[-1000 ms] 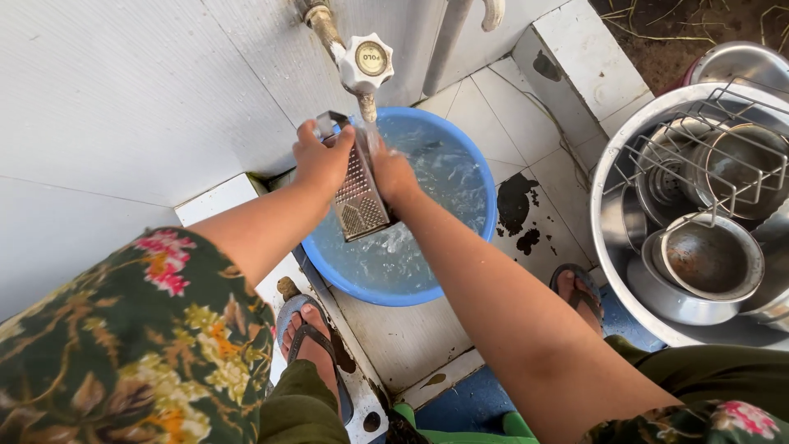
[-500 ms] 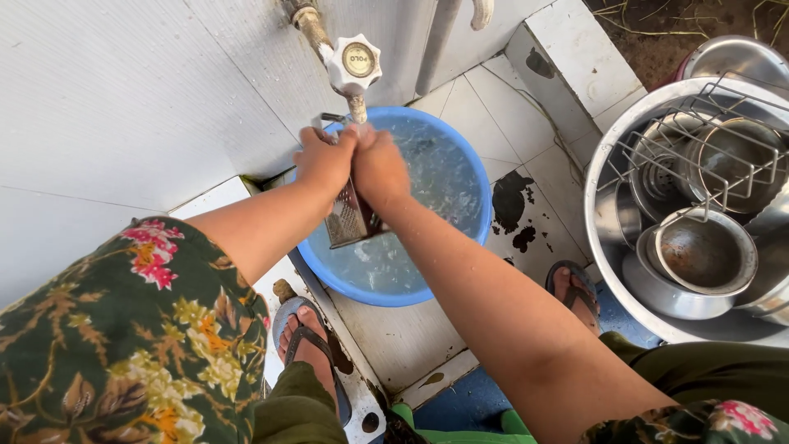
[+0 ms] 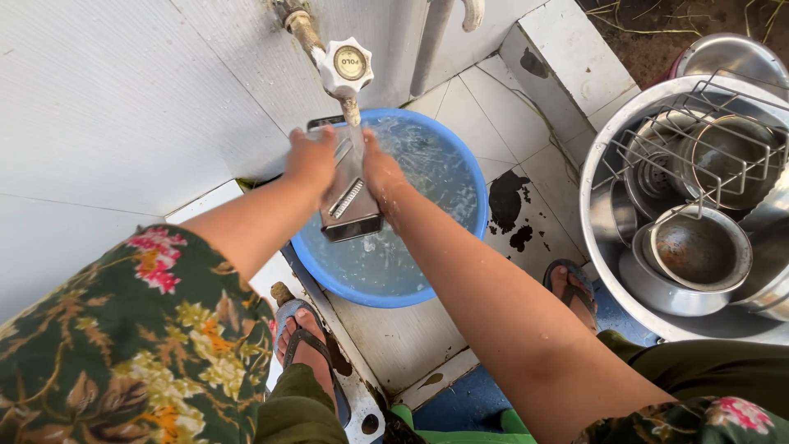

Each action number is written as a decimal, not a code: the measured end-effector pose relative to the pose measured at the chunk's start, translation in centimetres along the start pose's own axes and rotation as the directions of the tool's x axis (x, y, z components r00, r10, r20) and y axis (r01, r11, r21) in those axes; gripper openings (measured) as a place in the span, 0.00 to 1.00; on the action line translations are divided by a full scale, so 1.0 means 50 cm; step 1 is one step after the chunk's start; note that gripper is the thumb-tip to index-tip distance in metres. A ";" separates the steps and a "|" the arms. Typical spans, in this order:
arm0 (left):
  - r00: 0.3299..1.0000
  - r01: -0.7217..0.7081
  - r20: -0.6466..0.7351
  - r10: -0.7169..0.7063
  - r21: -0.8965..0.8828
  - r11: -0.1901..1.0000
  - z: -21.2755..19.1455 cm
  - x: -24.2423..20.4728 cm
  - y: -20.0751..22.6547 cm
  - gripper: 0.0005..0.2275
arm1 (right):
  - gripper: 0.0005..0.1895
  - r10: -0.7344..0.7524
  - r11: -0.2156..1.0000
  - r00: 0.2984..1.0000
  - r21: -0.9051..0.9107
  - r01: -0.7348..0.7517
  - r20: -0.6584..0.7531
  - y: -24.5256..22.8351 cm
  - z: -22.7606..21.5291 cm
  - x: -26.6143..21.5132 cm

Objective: Washing various metal kitchen utensils in a basin of water under a tap and placing them in a drying rack.

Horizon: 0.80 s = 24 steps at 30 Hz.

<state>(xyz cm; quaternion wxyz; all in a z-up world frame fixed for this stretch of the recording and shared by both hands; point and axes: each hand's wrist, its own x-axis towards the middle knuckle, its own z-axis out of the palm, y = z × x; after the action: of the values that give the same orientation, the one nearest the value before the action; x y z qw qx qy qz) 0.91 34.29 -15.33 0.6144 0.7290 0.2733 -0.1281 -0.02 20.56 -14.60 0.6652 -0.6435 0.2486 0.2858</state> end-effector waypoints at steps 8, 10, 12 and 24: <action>0.966 0.255 -0.087 -0.245 0.135 0.958 0.038 -0.149 0.105 0.56 | 0.35 -0.332 0.856 0.892 -0.495 0.148 -0.307 -0.023 0.021 -0.024; 0.951 0.302 -0.111 -0.287 0.153 0.941 0.034 -0.157 0.107 0.56 | 0.33 -0.335 0.825 0.895 -0.550 0.128 -0.294 -0.039 0.023 -0.055; 0.935 0.348 -0.134 -0.328 0.173 0.921 0.029 -0.148 0.092 0.57 | 0.32 -0.335 0.793 0.898 -0.600 0.106 -0.284 -0.036 0.014 -0.054; 0.974 0.121 0.210 -0.083 -0.174 0.977 -0.008 -0.020 -0.004 0.40 | 0.34 0.016 0.853 0.951 0.493 -0.174 0.309 0.049 -0.013 0.049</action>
<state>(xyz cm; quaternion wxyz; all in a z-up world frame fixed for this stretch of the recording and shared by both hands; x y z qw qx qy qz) -0.08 34.44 -14.91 0.6968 0.6368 0.2573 -0.2068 0.03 20.06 -18.09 0.8268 -0.3798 0.2460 0.3340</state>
